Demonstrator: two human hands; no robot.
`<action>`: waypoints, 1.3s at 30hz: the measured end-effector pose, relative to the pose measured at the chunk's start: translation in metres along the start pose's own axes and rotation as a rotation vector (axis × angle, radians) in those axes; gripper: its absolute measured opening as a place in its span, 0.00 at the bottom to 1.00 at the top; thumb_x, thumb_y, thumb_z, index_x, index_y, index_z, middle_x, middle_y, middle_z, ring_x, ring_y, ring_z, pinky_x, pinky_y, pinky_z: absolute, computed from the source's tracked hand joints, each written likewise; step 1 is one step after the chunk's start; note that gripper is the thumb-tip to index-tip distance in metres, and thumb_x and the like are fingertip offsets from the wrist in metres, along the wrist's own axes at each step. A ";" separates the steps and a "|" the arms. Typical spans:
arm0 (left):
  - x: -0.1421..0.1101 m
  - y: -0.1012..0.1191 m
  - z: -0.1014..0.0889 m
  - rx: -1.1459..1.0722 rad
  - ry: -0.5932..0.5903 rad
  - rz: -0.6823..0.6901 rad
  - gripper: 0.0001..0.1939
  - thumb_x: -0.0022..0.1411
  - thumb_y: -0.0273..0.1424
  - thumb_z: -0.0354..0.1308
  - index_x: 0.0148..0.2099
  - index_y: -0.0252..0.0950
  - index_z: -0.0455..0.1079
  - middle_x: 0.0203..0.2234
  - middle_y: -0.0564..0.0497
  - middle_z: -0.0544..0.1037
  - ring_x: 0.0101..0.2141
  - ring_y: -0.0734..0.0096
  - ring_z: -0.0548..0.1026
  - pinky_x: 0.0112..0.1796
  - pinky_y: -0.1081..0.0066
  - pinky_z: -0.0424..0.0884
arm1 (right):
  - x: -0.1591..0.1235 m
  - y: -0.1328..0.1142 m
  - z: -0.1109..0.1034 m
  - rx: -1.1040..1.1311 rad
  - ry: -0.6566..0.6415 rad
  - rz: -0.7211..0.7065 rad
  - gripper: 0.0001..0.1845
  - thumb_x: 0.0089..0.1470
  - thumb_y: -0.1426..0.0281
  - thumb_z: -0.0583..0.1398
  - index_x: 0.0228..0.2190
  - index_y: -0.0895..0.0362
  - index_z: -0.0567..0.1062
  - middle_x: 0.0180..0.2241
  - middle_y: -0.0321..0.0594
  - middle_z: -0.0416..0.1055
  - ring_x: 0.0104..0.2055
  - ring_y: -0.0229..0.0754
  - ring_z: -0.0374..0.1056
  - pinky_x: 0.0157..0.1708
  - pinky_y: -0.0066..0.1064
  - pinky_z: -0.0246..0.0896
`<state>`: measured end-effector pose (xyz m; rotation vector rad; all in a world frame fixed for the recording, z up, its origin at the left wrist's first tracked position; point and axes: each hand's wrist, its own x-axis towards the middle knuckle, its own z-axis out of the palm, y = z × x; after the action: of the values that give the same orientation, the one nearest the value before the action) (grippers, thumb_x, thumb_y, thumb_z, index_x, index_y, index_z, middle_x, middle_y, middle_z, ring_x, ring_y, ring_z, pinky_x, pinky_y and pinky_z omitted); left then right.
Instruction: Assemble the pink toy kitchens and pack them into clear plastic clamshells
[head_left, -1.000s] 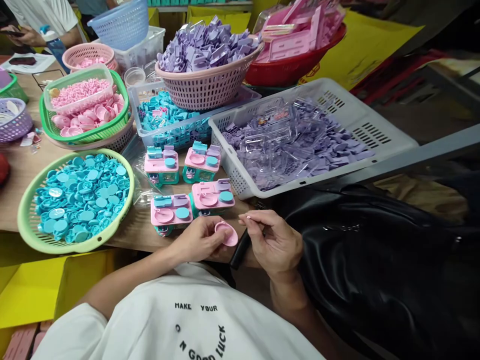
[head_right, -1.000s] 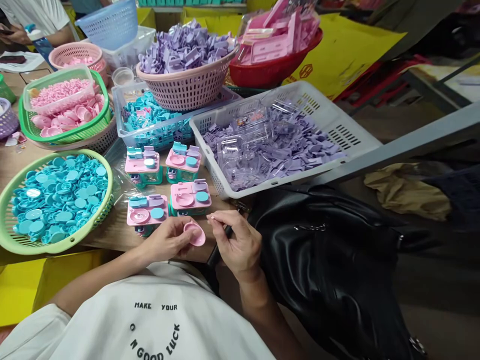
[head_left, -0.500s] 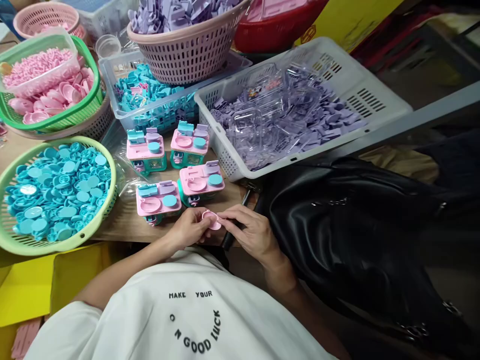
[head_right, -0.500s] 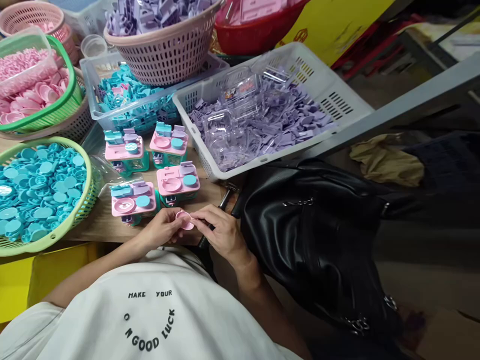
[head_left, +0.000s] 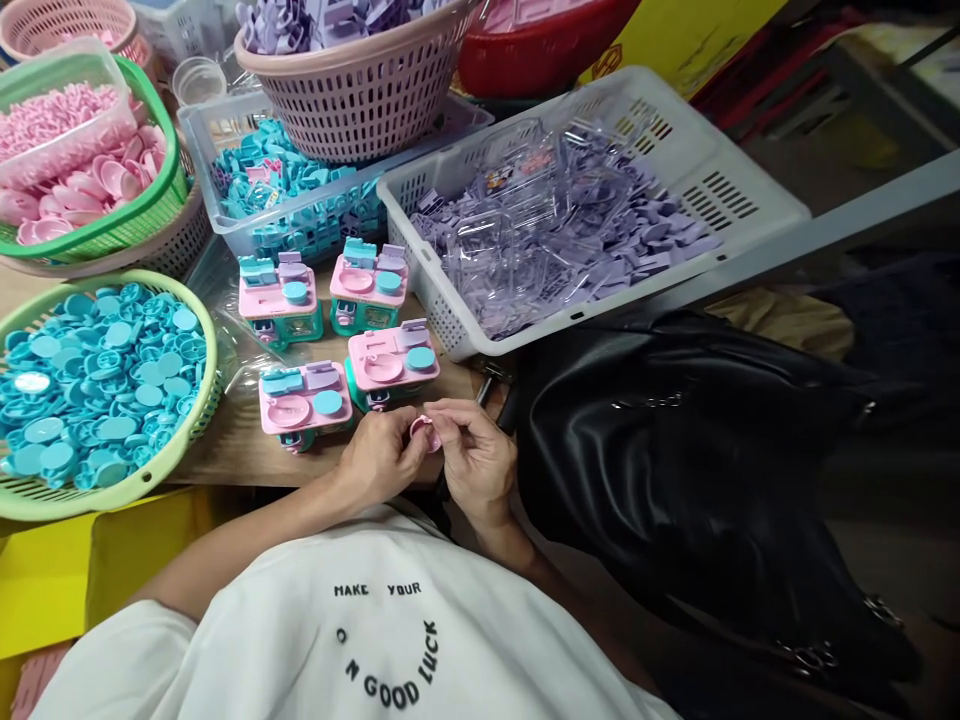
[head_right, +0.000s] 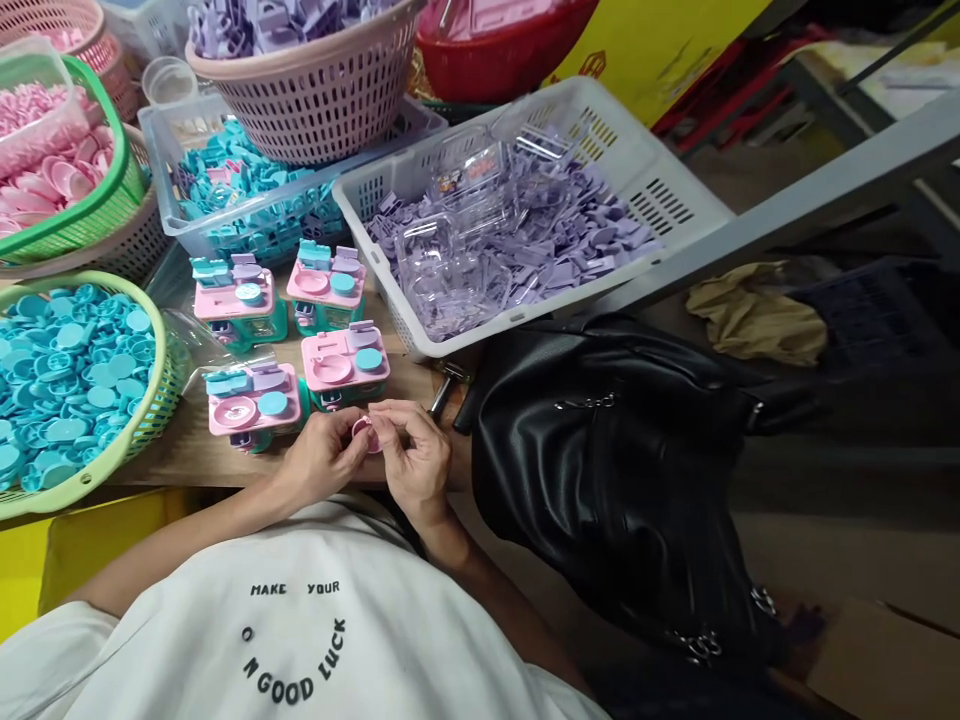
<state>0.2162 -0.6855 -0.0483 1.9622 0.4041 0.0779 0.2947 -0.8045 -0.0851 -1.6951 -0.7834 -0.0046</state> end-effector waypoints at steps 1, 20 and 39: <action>0.000 0.001 0.000 0.004 0.002 -0.002 0.13 0.65 0.32 0.48 0.29 0.34 0.65 0.20 0.55 0.67 0.22 0.78 0.61 0.27 0.75 0.55 | -0.001 0.001 0.000 0.006 0.007 -0.003 0.09 0.64 0.67 0.59 0.33 0.55 0.77 0.36 0.41 0.79 0.38 0.41 0.76 0.40 0.35 0.74; -0.003 0.001 0.005 0.283 0.092 -0.041 0.12 0.66 0.31 0.47 0.29 0.35 0.63 0.18 0.52 0.66 0.20 0.74 0.57 0.25 0.72 0.50 | 0.004 -0.005 0.010 -0.282 0.087 -0.391 0.05 0.62 0.73 0.60 0.37 0.53 0.76 0.35 0.40 0.81 0.37 0.42 0.78 0.48 0.40 0.72; -0.010 0.009 -0.003 0.479 0.158 0.030 0.13 0.68 0.33 0.47 0.40 0.32 0.71 0.27 0.41 0.79 0.25 0.63 0.74 0.26 0.71 0.55 | 0.002 -0.017 0.006 -0.301 0.095 -0.429 0.06 0.60 0.75 0.61 0.36 0.51 0.75 0.33 0.38 0.80 0.36 0.42 0.76 0.51 0.43 0.70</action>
<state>0.2078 -0.6893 -0.0380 2.4441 0.5333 0.1682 0.2855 -0.7976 -0.0708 -1.7576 -1.1024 -0.5180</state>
